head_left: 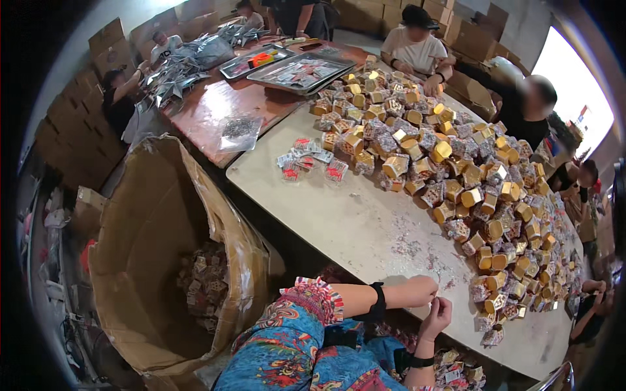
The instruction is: Assembling and labeling small decorative gold and white boxes at a production table.
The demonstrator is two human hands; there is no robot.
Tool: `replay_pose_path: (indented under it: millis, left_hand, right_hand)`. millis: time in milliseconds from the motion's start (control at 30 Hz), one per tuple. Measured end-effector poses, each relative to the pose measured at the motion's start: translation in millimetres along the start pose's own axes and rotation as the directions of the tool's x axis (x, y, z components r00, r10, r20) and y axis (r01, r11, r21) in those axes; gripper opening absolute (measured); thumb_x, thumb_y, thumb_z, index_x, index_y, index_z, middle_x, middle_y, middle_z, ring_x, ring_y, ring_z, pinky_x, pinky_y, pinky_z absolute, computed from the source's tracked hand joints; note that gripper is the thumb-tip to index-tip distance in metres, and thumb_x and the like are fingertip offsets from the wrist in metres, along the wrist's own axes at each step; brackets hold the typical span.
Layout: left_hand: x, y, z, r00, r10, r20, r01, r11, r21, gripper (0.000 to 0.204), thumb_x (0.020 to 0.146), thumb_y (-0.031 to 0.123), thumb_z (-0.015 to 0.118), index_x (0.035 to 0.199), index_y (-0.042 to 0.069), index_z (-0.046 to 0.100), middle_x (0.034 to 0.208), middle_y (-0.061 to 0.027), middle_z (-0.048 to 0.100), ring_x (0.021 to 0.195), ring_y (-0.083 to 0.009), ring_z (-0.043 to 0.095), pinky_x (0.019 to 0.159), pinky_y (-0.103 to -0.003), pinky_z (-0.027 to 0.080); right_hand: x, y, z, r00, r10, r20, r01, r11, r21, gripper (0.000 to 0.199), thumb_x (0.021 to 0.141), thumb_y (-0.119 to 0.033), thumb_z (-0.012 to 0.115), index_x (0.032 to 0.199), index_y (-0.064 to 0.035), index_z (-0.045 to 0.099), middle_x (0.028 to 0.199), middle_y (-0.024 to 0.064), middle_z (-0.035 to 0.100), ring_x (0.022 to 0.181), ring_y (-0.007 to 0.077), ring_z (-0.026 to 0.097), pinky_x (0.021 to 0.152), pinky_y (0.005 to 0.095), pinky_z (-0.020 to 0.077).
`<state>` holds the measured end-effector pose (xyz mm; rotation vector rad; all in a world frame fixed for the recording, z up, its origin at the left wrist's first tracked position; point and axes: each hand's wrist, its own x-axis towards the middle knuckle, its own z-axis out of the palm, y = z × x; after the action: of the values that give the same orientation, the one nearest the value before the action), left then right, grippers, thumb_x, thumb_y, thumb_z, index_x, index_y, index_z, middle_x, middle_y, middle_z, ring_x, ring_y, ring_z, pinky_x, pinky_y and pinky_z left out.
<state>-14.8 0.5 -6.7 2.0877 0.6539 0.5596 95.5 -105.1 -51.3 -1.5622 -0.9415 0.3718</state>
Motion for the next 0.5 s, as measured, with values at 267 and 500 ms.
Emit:
replay_pose_path:
  millis: [267,500]
  left_hand:
    - [9,-29,-61,0.999,-0.041,0.011,0.041,0.997,0.065,0.020,0.074,0.020,0.058,0.078,0.003,0.066,0.078,-0.0201,0.064,0.075,-0.0364,0.062,0.069,-0.044,0.049]
    - [2,-118,-245,0.787,0.091,-0.610,0.434,0.621,0.653,0.013,0.075,0.014,0.055,0.080,0.007,0.064,0.086,-0.0146,0.060,0.086,-0.0302,0.059,0.072,-0.042,0.048]
  right_hand:
    - [-9,-10,10,1.000,0.012,0.002,-0.012,0.993,0.118,0.004,0.092,-0.005,0.052,0.093,-0.0014,0.052,0.082,0.0036,0.055,0.071,0.0105,0.053,0.067,0.0237,0.0471]
    - [-20,-21,13,0.999,-0.033,0.043,0.031,0.998,0.054,0.001,0.089,0.000,0.051,0.090,-0.0004,0.050,0.080,0.0063,0.055,0.070,0.0120,0.055,0.064,0.0236,0.0487]
